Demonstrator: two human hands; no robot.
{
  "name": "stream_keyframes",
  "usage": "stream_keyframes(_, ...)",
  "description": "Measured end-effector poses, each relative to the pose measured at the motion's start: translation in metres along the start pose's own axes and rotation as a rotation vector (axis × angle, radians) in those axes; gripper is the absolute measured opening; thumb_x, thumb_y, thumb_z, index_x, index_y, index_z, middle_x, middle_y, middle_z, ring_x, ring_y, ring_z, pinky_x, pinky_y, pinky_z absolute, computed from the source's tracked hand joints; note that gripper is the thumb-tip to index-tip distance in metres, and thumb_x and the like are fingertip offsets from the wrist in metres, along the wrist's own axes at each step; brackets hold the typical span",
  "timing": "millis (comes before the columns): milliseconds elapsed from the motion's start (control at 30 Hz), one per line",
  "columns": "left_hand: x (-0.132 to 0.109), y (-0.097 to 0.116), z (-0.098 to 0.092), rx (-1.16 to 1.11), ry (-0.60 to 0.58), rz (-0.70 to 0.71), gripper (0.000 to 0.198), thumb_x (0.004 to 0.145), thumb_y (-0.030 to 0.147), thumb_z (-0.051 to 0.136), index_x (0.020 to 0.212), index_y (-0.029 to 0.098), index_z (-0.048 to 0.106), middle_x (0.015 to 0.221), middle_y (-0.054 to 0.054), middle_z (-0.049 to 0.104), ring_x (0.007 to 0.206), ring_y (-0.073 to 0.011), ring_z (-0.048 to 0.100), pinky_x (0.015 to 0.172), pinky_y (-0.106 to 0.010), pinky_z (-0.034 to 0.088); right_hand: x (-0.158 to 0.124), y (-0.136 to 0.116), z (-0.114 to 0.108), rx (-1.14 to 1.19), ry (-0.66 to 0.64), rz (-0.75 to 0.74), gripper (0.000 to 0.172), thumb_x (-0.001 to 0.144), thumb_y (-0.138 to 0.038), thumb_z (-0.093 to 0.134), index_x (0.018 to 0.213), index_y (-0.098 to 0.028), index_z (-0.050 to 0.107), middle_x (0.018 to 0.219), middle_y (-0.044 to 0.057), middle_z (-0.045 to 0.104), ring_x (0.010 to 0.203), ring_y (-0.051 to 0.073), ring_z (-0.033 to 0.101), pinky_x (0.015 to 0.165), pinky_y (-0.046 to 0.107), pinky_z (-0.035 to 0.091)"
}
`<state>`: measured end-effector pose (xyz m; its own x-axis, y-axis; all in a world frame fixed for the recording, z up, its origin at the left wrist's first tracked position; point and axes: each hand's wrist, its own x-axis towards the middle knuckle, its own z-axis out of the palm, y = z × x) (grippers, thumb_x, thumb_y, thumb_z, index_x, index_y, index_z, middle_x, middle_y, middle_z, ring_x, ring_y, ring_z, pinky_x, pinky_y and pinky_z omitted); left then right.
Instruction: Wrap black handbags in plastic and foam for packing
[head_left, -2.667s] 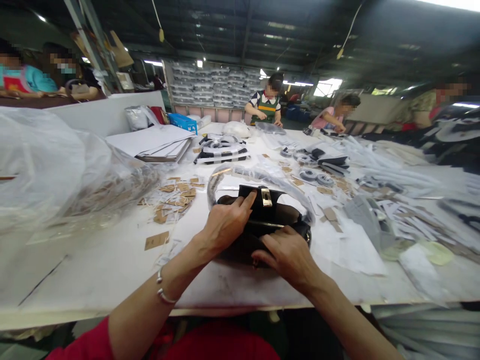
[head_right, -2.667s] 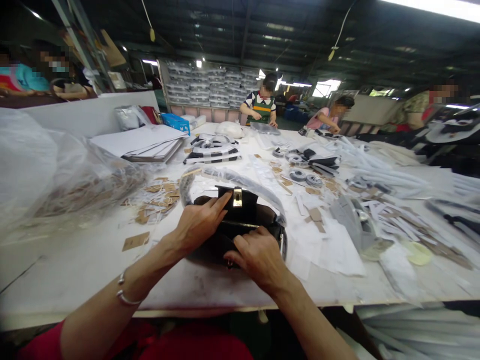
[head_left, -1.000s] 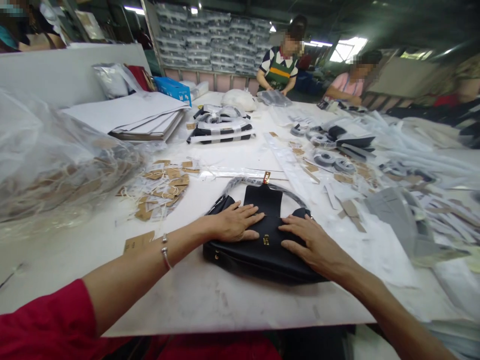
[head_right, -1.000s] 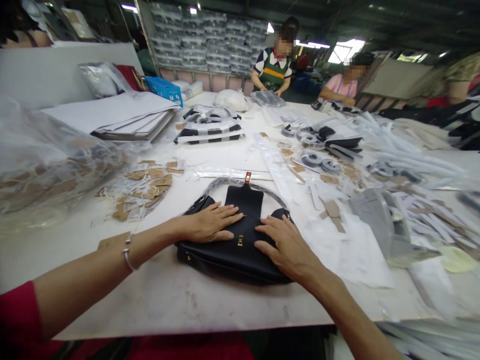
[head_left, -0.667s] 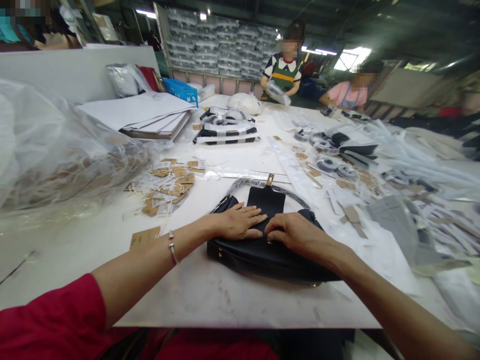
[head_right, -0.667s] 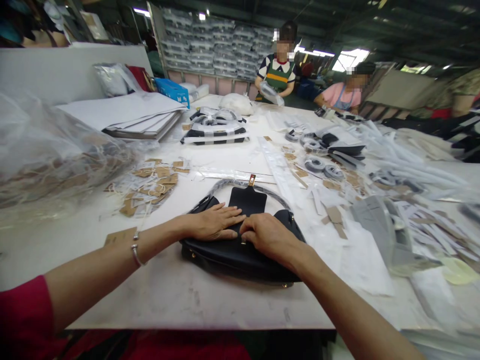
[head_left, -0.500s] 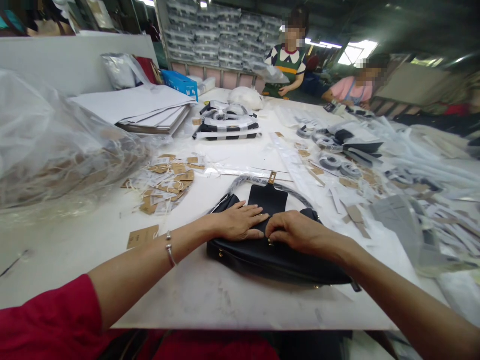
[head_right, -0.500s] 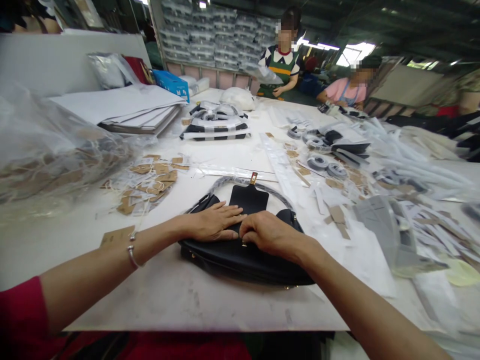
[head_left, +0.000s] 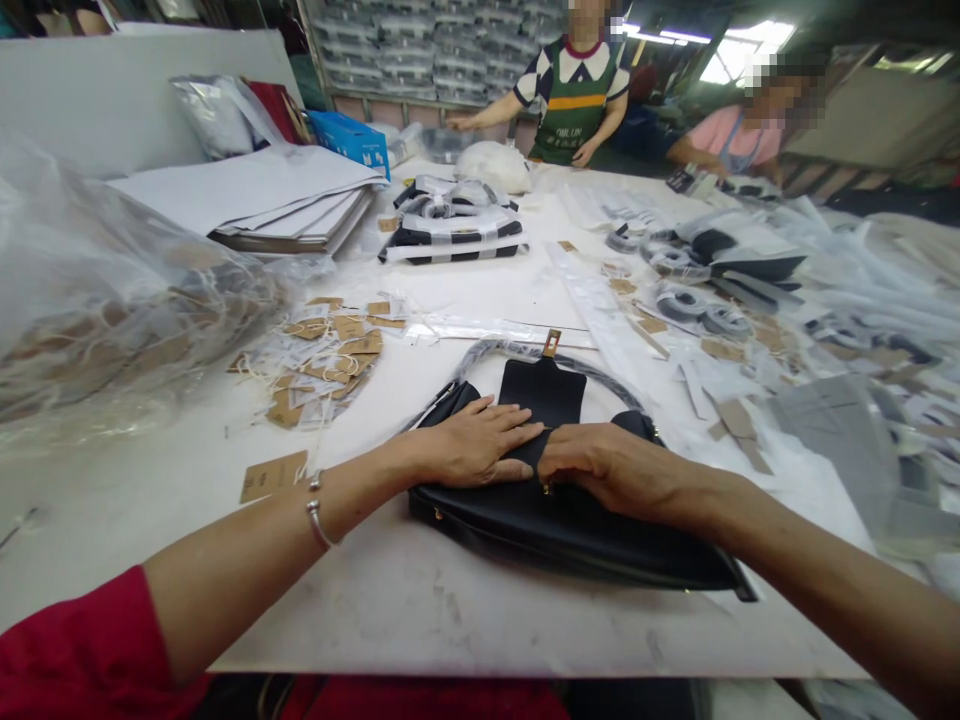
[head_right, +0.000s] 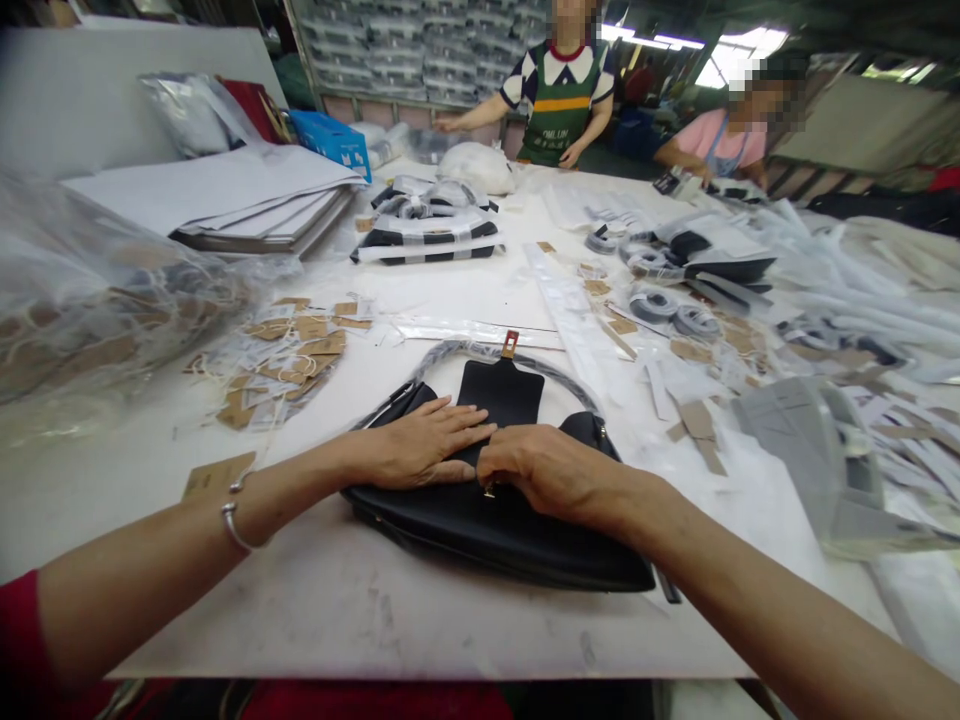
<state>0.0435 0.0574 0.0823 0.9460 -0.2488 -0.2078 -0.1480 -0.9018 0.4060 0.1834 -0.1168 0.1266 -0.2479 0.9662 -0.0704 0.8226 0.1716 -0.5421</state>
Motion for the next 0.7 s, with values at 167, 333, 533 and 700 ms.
stream_keyframes(167,0.0,0.002,-0.002,-0.005,-0.019,-0.006,0.06,0.101,0.048,0.038,0.153,0.021,0.025,0.161,-0.012,0.022,0.15,-0.0246,0.016,0.122,-0.049,0.009,0.003,0.002,0.003,-0.009,-0.019,0.004,0.03,0.089,-0.002,0.044,0.086,-0.019,0.069,0.086,0.002,0.069,0.083,0.014,0.062,0.075,0.024,0.047)
stream_keyframes(333,0.001,-0.001,-0.001,-0.036,-0.022,0.002,0.06,0.101,0.05,0.037,0.153,0.021,0.025,0.161,-0.012,0.023,0.15,-0.0248,0.016,0.121,-0.05,0.009,0.005,-0.008,0.002,-0.115,0.063,0.051,0.03,0.083,0.001,0.048,0.082,-0.019,0.07,0.085,0.004,0.07,0.08,0.015,0.064,0.074,0.026,0.049)
stream_keyframes(533,0.001,-0.003,-0.001,-0.073,-0.021,0.008,0.064,0.1,0.054,0.034,0.154,0.021,0.022,0.161,-0.011,0.021,0.15,-0.026,0.016,0.121,-0.051,0.009,-0.015,-0.051,-0.015,-0.259,0.275,0.313,0.037,0.094,-0.033,0.053,0.129,-0.023,0.061,0.13,0.009,0.064,0.121,0.026,0.058,0.103,0.042,0.046)
stream_keyframes(700,0.004,-0.004,0.001,-0.062,-0.032,0.006,0.068,0.099,0.055,0.037,0.154,0.017,0.023,0.161,-0.013,0.02,0.15,-0.0266,0.014,0.121,-0.051,0.008,-0.025,-0.042,0.029,-0.082,0.041,0.541,0.067,0.095,-0.059,0.04,0.143,-0.013,0.048,0.152,0.016,0.042,0.143,0.031,0.034,0.118,0.052,0.025)
